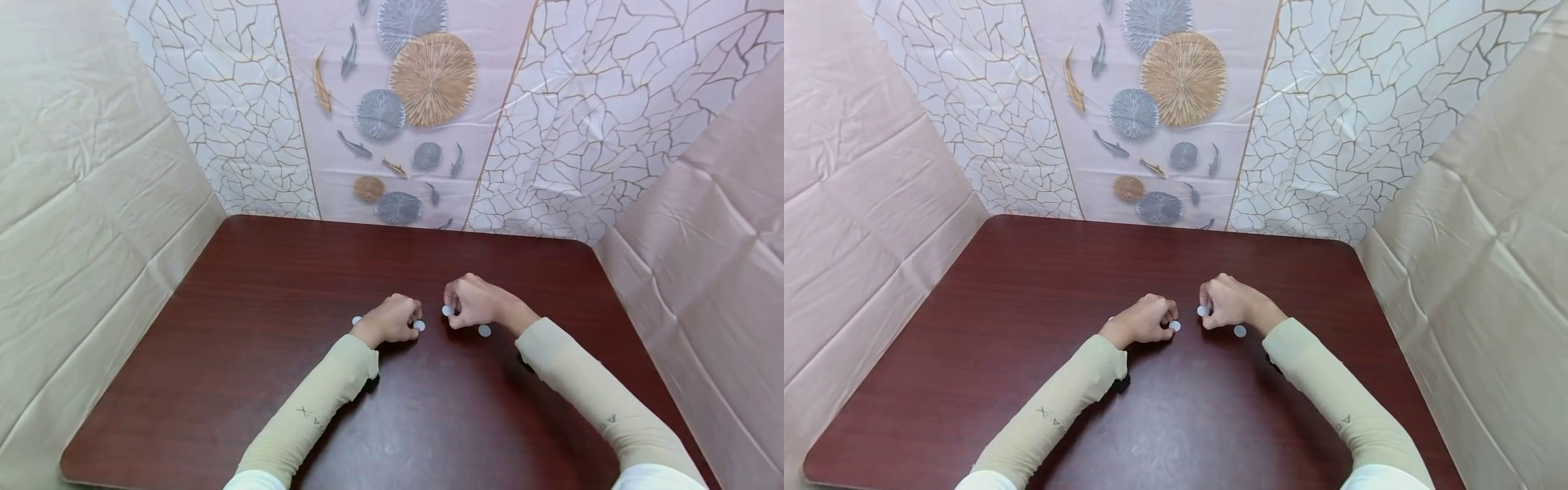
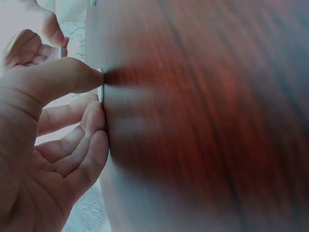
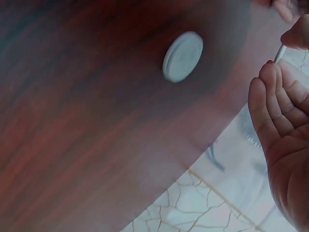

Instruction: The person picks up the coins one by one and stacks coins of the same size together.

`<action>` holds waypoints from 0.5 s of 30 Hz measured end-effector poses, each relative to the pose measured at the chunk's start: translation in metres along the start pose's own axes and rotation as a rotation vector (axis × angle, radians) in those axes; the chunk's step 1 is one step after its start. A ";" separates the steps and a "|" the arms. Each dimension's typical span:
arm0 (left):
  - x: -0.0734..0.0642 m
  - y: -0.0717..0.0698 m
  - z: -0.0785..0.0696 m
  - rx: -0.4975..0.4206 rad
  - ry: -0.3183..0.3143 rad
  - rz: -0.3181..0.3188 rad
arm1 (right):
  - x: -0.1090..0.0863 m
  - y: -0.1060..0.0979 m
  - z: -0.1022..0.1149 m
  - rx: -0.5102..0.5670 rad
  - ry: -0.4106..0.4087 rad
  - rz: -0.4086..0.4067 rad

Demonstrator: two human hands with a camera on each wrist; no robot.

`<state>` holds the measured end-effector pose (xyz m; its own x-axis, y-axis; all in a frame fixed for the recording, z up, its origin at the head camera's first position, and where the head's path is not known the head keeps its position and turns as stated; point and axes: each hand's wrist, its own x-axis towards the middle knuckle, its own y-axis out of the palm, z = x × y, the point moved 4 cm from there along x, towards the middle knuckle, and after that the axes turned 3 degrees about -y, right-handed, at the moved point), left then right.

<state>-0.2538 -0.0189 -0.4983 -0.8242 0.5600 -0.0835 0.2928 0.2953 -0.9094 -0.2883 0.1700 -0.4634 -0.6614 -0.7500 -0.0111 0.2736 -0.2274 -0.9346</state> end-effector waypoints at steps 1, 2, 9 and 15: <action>0.000 0.000 0.000 -0.001 -0.001 0.001 | 0.001 0.002 0.002 0.002 -0.004 -0.001; 0.000 0.000 0.000 -0.001 -0.002 0.002 | 0.002 0.003 0.004 0.003 -0.008 -0.003; 0.000 0.000 0.000 0.004 -0.008 0.009 | 0.008 0.018 0.015 0.034 -0.014 -0.002; 0.000 0.000 0.000 -0.014 -0.005 0.006 | 0.011 0.028 0.023 0.051 -0.008 -0.016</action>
<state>-0.2538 -0.0194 -0.4983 -0.8247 0.5582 -0.0913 0.3049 0.3028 -0.9030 -0.2725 0.1410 -0.4813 -0.6605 -0.7508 0.0068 0.2985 -0.2709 -0.9152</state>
